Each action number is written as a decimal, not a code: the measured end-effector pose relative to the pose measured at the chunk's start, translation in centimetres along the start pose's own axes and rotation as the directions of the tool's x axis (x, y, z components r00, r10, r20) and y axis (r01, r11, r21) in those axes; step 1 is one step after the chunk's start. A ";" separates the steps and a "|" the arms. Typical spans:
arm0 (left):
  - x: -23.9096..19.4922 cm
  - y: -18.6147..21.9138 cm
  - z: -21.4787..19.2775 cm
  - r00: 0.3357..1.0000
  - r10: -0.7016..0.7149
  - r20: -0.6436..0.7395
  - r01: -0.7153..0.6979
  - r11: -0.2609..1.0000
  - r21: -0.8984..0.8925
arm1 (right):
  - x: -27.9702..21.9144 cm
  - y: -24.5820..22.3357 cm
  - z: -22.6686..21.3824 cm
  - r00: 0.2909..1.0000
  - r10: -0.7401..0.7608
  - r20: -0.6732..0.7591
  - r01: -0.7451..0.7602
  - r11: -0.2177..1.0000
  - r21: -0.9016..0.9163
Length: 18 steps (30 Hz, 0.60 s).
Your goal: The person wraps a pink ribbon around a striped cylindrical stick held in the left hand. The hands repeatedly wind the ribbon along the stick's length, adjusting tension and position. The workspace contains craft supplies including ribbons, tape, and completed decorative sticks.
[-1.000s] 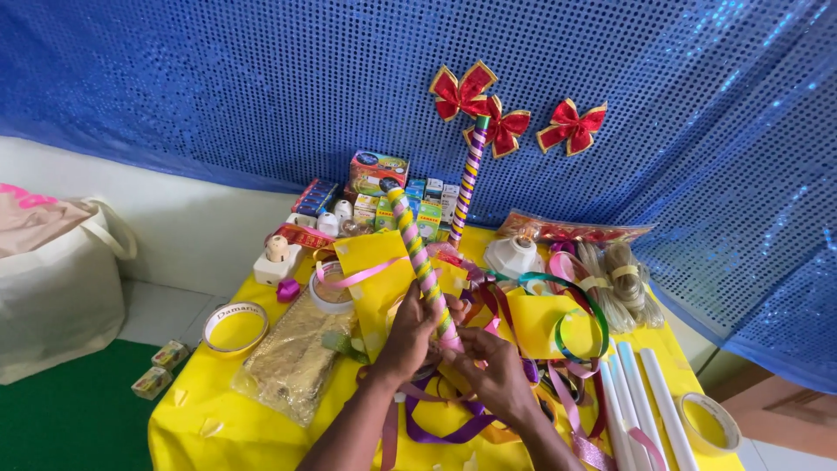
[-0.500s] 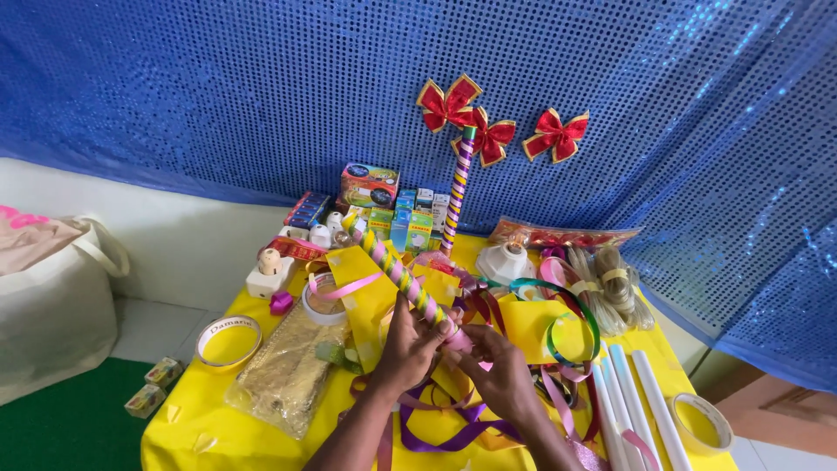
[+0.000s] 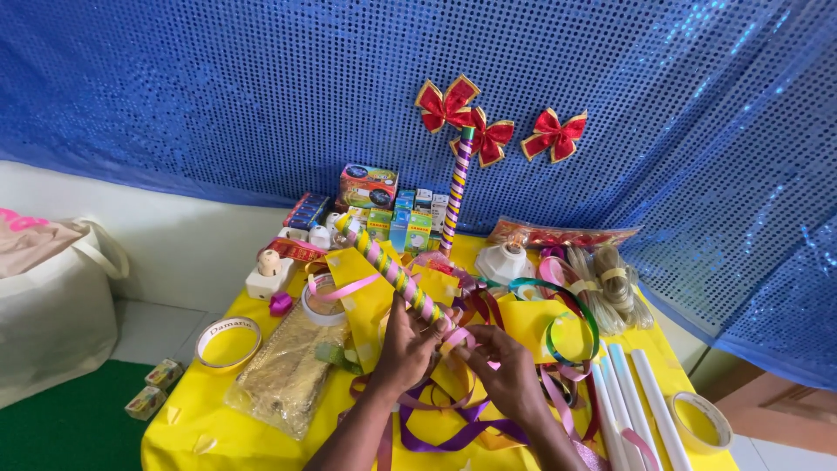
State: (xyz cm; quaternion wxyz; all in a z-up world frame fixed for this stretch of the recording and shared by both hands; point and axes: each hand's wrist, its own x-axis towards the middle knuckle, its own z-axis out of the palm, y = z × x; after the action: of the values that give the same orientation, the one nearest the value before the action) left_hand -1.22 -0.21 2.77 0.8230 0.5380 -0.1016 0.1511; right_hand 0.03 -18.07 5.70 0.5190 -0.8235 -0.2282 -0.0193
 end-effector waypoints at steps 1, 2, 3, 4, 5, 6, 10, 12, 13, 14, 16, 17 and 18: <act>0.0 0.1 0.1 1.000 0.000 0.000 0.000 1.000 0.000 | 0.1 0.5 0.0 1.000 0.000 0.000 0.000 1.000 0.000; 0.0 0.3 0.1 1.000 -0.003 -0.013 0.003 1.000 0.009 | 0.2 1.0 0.0 1.000 0.005 -0.001 -0.005 1.000 -0.017; 0.0 0.5 0.2 1.000 -0.007 -0.026 0.007 1.000 0.018 | 0.2 1.4 0.0 1.000 0.010 -0.002 -0.010 0.999 -0.034; 0.0 0.5 0.2 1.000 -0.006 -0.026 0.006 1.000 0.018 | 0.2 1.3 0.0 1.000 0.009 -0.002 -0.009 0.999 -0.034; 0.1 0.5 0.1 1.000 -0.002 -0.024 0.002 1.000 0.002 | 0.2 1.1 -0.1 1.000 0.015 -0.009 -0.015 0.999 -0.033; 0.0 0.5 0.1 1.000 -0.001 -0.022 0.001 1.000 -0.016 | 0.1 1.0 -0.1 1.000 0.023 -0.017 -0.023 0.999 -0.032; 0.0 0.7 0.2 0.999 -0.004 -0.040 0.004 1.000 0.008 | 0.3 0.5 -0.2 0.989 0.143 -0.041 -0.136 0.982 0.129; 0.0 0.6 0.2 0.999 -0.013 -0.038 0.011 0.998 -0.055 | 0.5 0.6 -0.4 0.981 0.158 -0.112 -0.147 0.984 0.102; 0.1 0.4 0.1 0.999 -0.012 -0.038 0.010 0.998 -0.056 | 0.4 0.7 -0.4 0.981 0.157 -0.113 -0.146 0.984 0.101; 0.1 0.1 -0.1 0.999 -0.010 -0.036 0.007 0.998 -0.060 | 0.3 0.9 -0.4 0.982 0.130 -0.135 -0.119 0.989 0.086; 0.1 0.1 -0.1 1.000 -0.004 -0.030 0.002 0.998 -0.064 | 0.1 1.0 -0.5 0.982 0.098 -0.160 -0.088 0.994 0.070; 0.0 0.3 0.0 0.999 -0.024 -0.042 0.022 0.998 -0.062 | 0.0 1.1 -0.6 0.982 0.108 -0.157 -0.092 0.990 0.105; 0.1 0.6 0.1 0.998 -0.040 -0.051 0.037 0.998 -0.060 | 0.0 1.1 -0.8 0.981 0.111 -0.157 -0.090 0.986 0.138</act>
State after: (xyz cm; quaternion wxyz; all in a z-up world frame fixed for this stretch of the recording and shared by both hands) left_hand -1.34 -0.10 3.35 0.8437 0.5111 -0.0740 0.1464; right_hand 0.60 -19.11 5.15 0.5891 -0.7939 -0.1434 -0.0458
